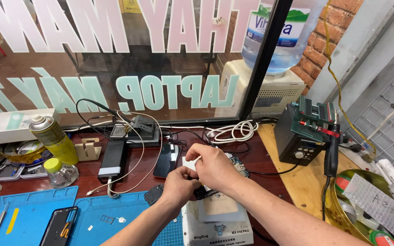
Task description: The person uses a small metal tool to scrape and clean the edges of a disassembled smartphone motherboard. They then place a black screen assembly onto the motherboard and press it into place.
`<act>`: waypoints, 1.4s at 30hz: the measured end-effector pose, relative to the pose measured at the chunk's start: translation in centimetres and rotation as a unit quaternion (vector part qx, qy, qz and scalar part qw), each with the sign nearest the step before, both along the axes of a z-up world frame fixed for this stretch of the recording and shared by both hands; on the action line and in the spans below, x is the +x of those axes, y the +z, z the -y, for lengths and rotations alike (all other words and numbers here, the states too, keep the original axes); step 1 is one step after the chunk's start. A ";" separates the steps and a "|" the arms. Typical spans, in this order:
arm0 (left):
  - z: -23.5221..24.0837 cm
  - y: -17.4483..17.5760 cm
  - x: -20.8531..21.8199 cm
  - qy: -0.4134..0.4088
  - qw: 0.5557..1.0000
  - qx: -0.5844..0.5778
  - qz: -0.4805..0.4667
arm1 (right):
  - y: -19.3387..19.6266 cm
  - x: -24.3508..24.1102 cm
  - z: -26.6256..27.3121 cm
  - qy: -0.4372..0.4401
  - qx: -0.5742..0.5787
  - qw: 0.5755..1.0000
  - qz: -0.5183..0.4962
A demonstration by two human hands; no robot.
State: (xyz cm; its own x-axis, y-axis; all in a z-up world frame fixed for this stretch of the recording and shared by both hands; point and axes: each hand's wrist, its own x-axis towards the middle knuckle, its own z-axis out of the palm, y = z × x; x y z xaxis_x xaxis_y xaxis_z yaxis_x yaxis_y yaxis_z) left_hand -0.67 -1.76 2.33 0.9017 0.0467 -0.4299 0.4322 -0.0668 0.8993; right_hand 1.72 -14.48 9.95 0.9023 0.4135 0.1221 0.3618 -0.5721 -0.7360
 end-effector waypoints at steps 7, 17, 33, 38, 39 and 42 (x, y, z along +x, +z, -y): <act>-0.3 -0.1 0.1 -0.008 1.000 0.006 -0.010 | -0.3 -0.4 0.4 0.009 -0.058 0.997 0.053; -0.3 -1.1 -0.4 0.013 1.000 -0.001 0.025 | -1.6 1.3 0.9 0.000 -0.027 0.999 0.027; 0.4 -0.3 -1.2 0.039 0.997 0.065 0.034 | -0.9 1.5 1.4 0.026 -0.056 0.998 -0.001; 0.5 -0.5 -1.3 0.041 0.995 0.079 0.054 | -1.1 1.6 1.5 0.009 -0.019 0.999 -0.033; 0.4 -0.6 -1.3 0.038 0.994 0.086 0.059 | -1.2 1.7 1.6 0.012 0.009 0.999 -0.040; 0.1 -0.7 -1.3 0.049 0.988 0.126 0.072 | -1.4 1.8 1.8 -0.009 0.046 0.998 -0.051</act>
